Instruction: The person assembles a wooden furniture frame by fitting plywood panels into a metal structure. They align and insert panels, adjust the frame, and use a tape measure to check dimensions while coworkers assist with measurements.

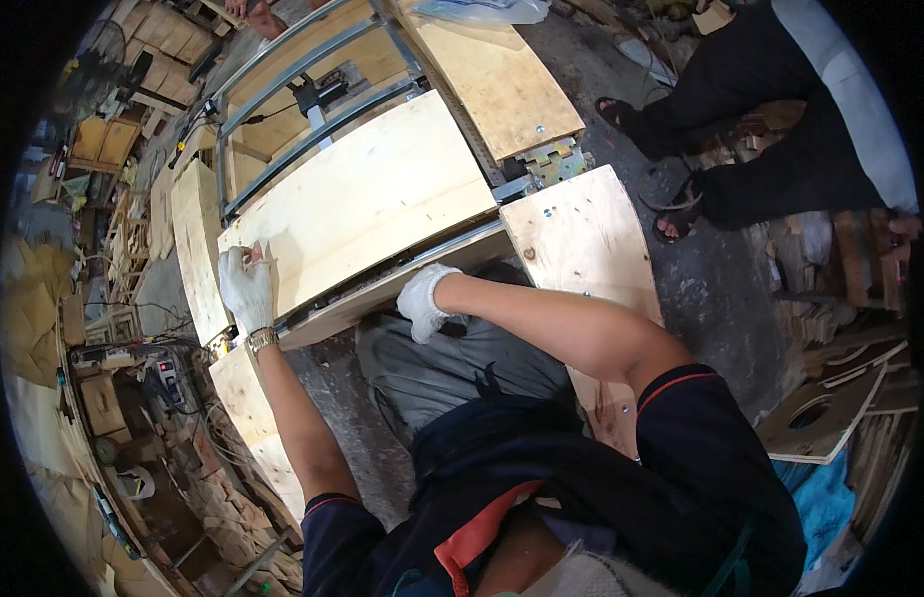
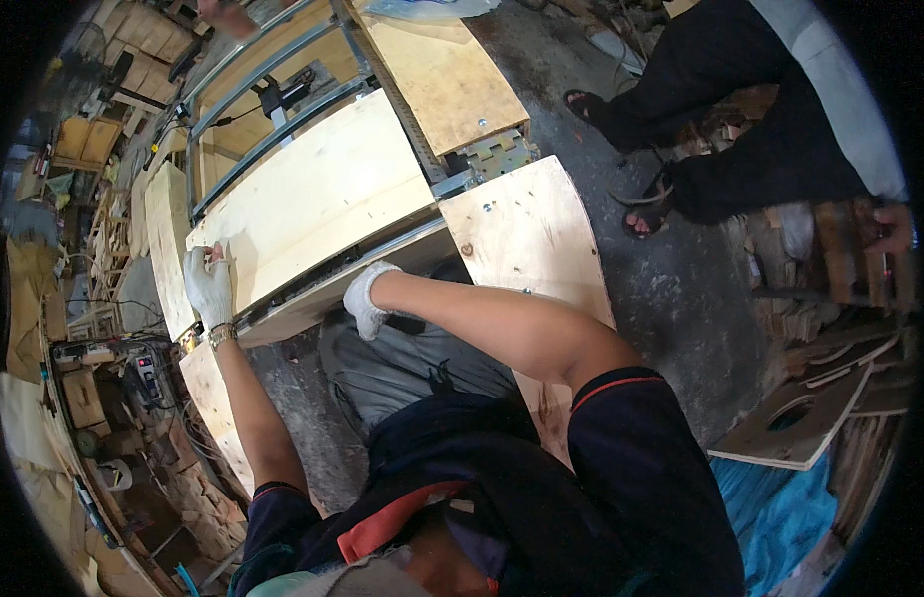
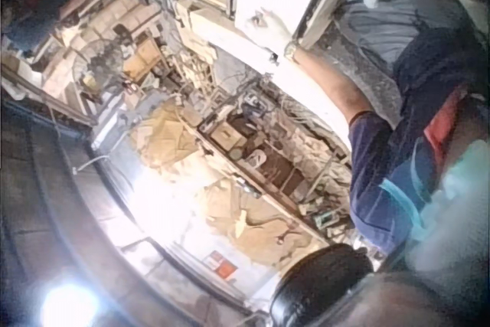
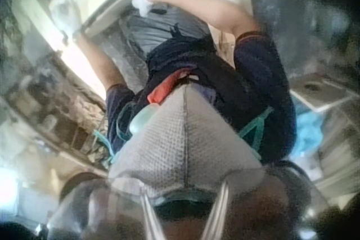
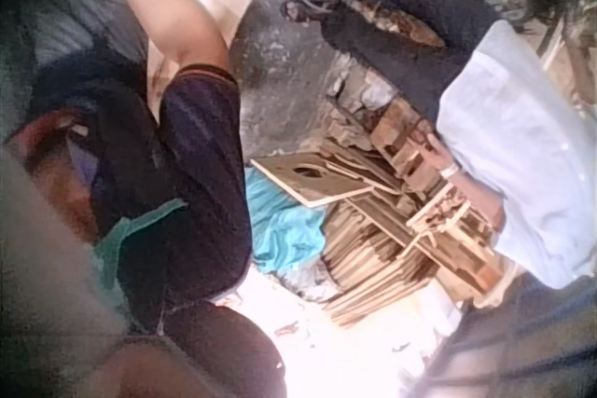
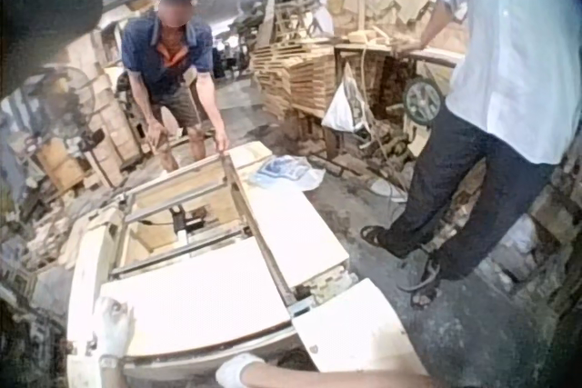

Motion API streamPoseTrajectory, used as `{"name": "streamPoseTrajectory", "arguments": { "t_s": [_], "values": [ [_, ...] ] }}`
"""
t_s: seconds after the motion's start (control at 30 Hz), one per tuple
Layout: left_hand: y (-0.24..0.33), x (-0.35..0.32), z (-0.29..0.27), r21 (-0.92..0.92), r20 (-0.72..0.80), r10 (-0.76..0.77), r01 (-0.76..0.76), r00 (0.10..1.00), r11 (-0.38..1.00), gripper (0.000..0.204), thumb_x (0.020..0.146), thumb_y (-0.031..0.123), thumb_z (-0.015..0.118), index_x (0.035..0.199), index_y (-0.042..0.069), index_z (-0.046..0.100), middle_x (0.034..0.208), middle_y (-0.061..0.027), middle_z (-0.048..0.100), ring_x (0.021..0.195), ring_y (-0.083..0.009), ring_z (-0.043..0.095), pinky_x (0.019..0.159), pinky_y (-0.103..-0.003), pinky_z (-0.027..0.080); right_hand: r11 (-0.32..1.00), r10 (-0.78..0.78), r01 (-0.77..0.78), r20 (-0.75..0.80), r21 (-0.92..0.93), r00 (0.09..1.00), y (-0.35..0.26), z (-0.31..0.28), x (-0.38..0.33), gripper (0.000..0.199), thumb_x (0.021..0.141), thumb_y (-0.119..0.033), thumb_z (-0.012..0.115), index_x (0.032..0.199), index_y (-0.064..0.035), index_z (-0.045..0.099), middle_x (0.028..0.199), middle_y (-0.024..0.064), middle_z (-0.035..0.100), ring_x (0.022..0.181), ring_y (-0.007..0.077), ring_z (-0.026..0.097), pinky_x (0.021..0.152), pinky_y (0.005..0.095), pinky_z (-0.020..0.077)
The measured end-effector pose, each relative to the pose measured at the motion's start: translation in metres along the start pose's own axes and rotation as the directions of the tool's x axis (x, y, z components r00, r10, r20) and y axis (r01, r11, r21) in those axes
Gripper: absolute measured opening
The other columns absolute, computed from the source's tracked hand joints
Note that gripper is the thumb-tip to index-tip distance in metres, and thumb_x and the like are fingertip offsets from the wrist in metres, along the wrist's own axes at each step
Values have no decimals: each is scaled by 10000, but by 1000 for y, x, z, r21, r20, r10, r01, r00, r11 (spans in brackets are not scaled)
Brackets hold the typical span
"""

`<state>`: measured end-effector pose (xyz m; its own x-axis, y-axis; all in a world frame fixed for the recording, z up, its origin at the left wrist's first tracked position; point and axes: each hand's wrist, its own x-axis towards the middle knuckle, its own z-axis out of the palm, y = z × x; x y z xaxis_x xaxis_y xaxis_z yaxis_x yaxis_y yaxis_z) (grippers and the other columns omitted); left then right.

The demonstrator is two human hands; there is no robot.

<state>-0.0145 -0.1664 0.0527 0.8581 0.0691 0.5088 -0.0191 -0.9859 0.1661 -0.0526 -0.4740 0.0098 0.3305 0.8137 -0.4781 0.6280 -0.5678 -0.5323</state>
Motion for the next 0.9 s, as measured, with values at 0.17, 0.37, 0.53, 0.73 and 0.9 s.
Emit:
{"name": "streamPoseTrajectory", "arguments": {
  "t_s": [0.17, 0.37, 0.53, 0.73, 0.9],
  "values": [
    [2, -1, 0, -23, 16, -35, 36, 999, 999, 255, 938, 270, 725, 901, 30, 644, 923, -147, 622, 901, -363, 624, 799, -464, 497, 1000, -7, 7, -2, 10, 1000, -1, 0, -2, 475, 741, -417, 714, 1028, -49, 803, 1000, 200, 768, 946, 371, 740, 808, 489, 581],
    [6, 0, -1, -29, 21, -39, 39, 999, 999, 227, 925, 240, 733, 900, 33, 645, 924, -142, 625, 895, -360, 627, 795, -460, 498, 1000, 12, -12, 29, 14, 1000, -2, -1, 1, 487, 736, -421, 719, 1026, -38, 801, 1011, 203, 767, 958, 373, 739, 820, 491, 580],
    [8, -2, -6, -43, 3, 3, -3, 1000, 999, 221, 930, 214, 723, 897, 12, 640, 914, -164, 619, 881, -372, 622, 786, -471, 494, 1000, 22, -22, 14, -1, 1000, -4, 0, 0, 502, 739, -424, 725, 1054, -39, 794, 1019, 205, 765, 960, 372, 739, 817, 484, 581],
    [10, 0, -5, -34, -1, -5, 5, 1000, 999, 218, 909, 219, 739, 900, 23, 644, 909, -152, 627, 888, -363, 628, 787, -465, 497, 1000, 25, -25, 26, -1, 999, -1, 5, 5, 513, 748, -438, 730, 1065, -39, 788, 1023, 206, 765, 961, 366, 742, 813, 482, 583],
    [6, -2, -3, -45, -12, 3, -3, 1000, 999, 229, 909, 237, 741, 900, 29, 645, 907, -149, 628, 889, -361, 630, 783, -463, 498, 998, 57, -57, 56, 6, 997, -6, -1, 1, 470, 745, -396, 729, 1056, -51, 801, 1018, 171, 773, 963, 341, 740, 808, 475, 581]
  ]
}}
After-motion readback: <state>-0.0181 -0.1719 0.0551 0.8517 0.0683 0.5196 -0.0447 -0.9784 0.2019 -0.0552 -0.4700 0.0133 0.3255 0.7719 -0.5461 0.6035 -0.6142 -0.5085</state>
